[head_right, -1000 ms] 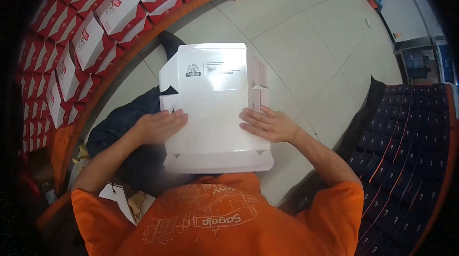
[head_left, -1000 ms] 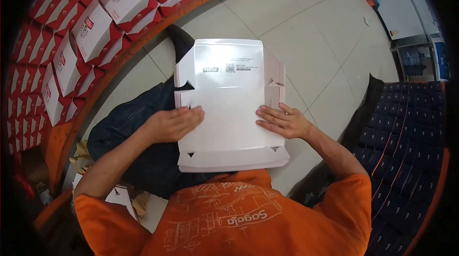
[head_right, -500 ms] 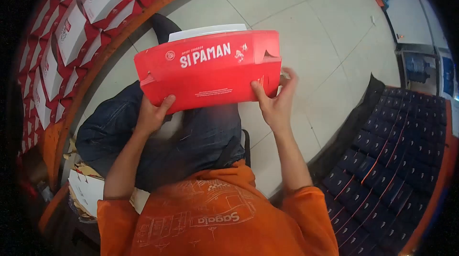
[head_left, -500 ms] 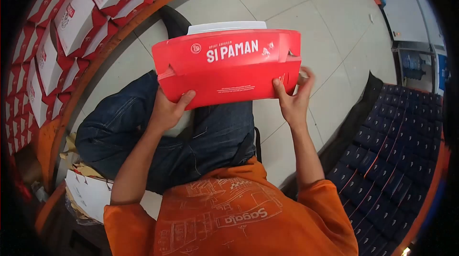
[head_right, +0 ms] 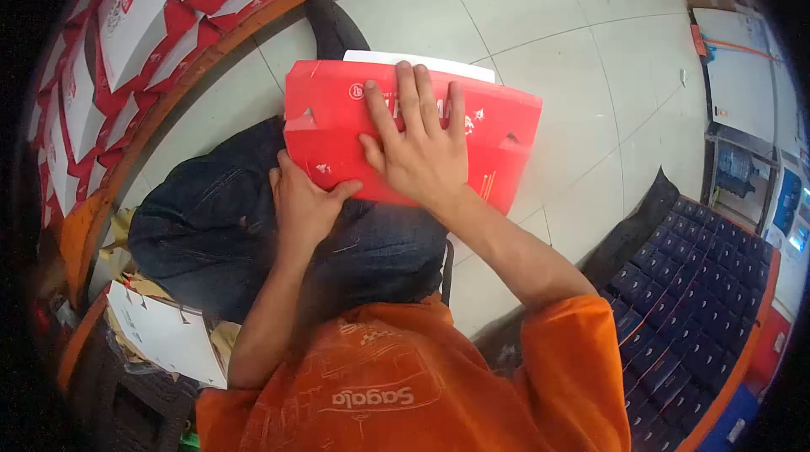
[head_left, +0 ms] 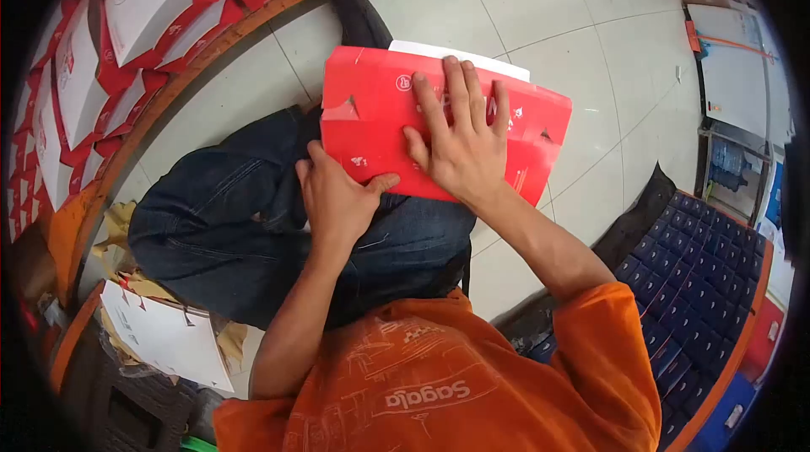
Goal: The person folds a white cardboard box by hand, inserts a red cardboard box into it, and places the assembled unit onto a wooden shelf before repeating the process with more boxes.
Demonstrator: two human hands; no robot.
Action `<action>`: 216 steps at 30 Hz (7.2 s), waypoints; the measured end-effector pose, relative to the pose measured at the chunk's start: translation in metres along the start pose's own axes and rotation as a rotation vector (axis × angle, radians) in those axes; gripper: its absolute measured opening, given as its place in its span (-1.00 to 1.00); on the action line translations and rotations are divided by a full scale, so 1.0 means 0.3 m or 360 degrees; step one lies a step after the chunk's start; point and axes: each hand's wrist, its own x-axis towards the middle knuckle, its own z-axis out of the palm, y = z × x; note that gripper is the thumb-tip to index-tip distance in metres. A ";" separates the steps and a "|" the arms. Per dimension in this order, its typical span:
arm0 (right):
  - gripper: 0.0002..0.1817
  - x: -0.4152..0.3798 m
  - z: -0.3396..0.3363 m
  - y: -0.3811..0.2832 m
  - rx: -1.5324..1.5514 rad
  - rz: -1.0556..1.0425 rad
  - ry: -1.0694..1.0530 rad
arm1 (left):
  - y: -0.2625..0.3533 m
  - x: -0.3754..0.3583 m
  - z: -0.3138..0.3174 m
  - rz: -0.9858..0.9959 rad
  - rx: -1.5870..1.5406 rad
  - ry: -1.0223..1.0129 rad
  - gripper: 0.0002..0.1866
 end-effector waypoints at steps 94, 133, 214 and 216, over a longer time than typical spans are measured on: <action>-0.47 -0.347 -0.217 0.329 0.1244 -0.0151 -0.0563 | 0.103 0.136 -0.213 0.1216 0.0038 -0.1315 -0.56; -0.52 -0.169 -0.402 0.256 0.1342 0.0178 -0.0847 | 0.168 0.172 -0.270 0.1044 -0.0540 -0.1854 -0.26; -0.27 -0.668 -0.138 0.070 0.2683 0.1774 -0.0765 | -0.519 -0.086 -0.077 -0.0246 -0.2091 -0.0740 -0.47; -0.31 -0.577 -0.138 0.074 0.2684 0.1756 -0.0842 | -0.588 -0.065 -0.054 -0.0517 -0.2421 -0.0763 -0.46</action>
